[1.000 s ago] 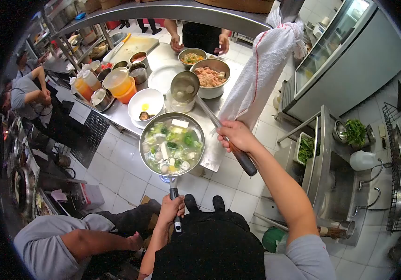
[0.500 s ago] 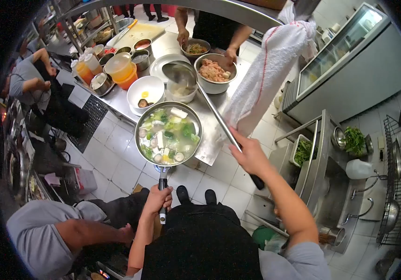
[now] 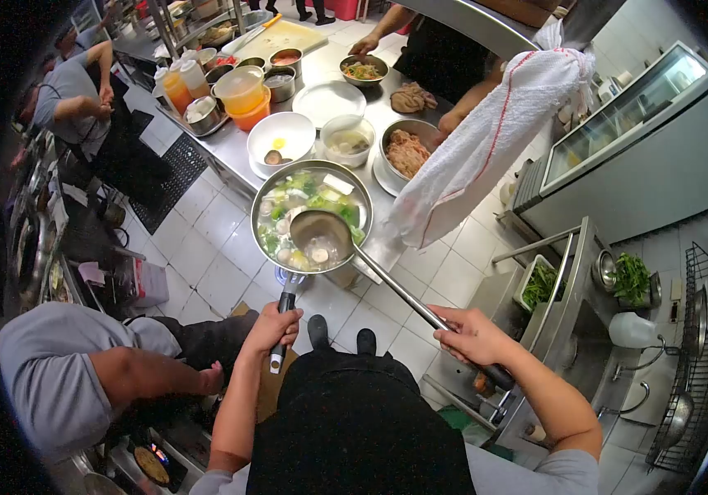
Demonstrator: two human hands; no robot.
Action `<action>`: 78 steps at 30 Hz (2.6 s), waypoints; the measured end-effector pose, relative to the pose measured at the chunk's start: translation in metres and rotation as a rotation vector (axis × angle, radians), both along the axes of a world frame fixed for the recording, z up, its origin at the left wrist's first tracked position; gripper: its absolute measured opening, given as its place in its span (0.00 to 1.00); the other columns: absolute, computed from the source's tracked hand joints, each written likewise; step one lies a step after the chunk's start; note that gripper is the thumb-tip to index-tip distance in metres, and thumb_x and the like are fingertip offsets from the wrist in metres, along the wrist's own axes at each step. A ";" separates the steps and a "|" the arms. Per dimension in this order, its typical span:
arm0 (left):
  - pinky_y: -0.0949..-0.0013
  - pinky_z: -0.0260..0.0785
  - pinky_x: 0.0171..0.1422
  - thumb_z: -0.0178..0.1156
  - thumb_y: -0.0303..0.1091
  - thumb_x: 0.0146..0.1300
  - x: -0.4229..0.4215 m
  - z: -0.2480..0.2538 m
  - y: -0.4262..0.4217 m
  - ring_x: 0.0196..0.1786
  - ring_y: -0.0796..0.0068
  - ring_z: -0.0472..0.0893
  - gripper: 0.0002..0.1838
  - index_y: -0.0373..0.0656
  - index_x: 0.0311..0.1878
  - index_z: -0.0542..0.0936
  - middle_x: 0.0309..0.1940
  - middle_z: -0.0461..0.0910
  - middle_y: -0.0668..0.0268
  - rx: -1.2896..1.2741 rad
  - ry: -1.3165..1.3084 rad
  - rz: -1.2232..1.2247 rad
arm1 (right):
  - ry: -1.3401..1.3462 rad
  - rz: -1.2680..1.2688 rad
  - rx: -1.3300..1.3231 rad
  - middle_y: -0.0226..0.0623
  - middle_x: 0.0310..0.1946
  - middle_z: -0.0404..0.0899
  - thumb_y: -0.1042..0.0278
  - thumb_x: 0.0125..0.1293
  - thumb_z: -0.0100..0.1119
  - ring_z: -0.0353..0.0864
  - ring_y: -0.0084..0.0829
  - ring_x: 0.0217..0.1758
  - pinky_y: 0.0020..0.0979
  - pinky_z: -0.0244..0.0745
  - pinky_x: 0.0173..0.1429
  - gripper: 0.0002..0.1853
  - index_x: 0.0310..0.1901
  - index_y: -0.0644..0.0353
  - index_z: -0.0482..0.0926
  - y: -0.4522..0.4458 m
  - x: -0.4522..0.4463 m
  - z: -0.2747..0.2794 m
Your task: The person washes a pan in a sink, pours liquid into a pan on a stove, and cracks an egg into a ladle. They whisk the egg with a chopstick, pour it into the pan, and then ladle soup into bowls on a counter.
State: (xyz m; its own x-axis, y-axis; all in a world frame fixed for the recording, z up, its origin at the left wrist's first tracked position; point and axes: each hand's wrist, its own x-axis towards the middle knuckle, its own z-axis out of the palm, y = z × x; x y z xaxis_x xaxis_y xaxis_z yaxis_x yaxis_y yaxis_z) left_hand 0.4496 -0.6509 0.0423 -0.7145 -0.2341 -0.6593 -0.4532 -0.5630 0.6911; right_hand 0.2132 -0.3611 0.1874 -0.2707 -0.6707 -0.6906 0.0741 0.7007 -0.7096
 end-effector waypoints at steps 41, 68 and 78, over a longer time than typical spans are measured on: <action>0.72 0.65 0.17 0.58 0.32 0.64 -0.010 -0.009 0.020 0.13 0.82 0.67 0.12 0.45 0.27 0.66 0.15 0.68 0.71 0.044 0.059 0.054 | -0.292 -0.248 -0.014 0.29 0.27 0.74 0.70 0.70 0.53 0.68 0.17 0.19 0.23 0.69 0.20 0.21 0.64 0.64 0.71 -0.084 0.019 0.041; 0.71 0.63 0.17 0.58 0.31 0.64 -0.019 -0.012 0.038 0.13 0.81 0.67 0.13 0.45 0.27 0.65 0.15 0.67 0.71 0.089 0.080 0.139 | -0.459 -0.334 -0.112 0.32 0.29 0.74 0.69 0.68 0.59 0.67 0.18 0.20 0.23 0.65 0.20 0.25 0.63 0.69 0.64 -0.108 -0.003 0.038; 0.72 0.64 0.17 0.56 0.30 0.66 -0.016 -0.011 0.033 0.13 0.82 0.66 0.11 0.44 0.31 0.65 0.15 0.66 0.72 0.098 0.078 0.106 | -0.188 -0.262 -0.252 0.32 0.27 0.75 0.70 0.68 0.57 0.70 0.18 0.20 0.24 0.69 0.20 0.09 0.44 0.67 0.74 -0.188 -0.068 0.029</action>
State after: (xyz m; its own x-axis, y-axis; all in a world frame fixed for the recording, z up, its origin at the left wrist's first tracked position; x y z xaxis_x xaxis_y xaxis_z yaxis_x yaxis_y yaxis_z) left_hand 0.4341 -0.6177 0.0308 -0.7393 -0.2484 -0.6259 -0.3344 -0.6714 0.6614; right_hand 0.1452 -0.5491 0.2163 -0.3397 -0.7504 -0.5670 0.3718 0.4466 -0.8138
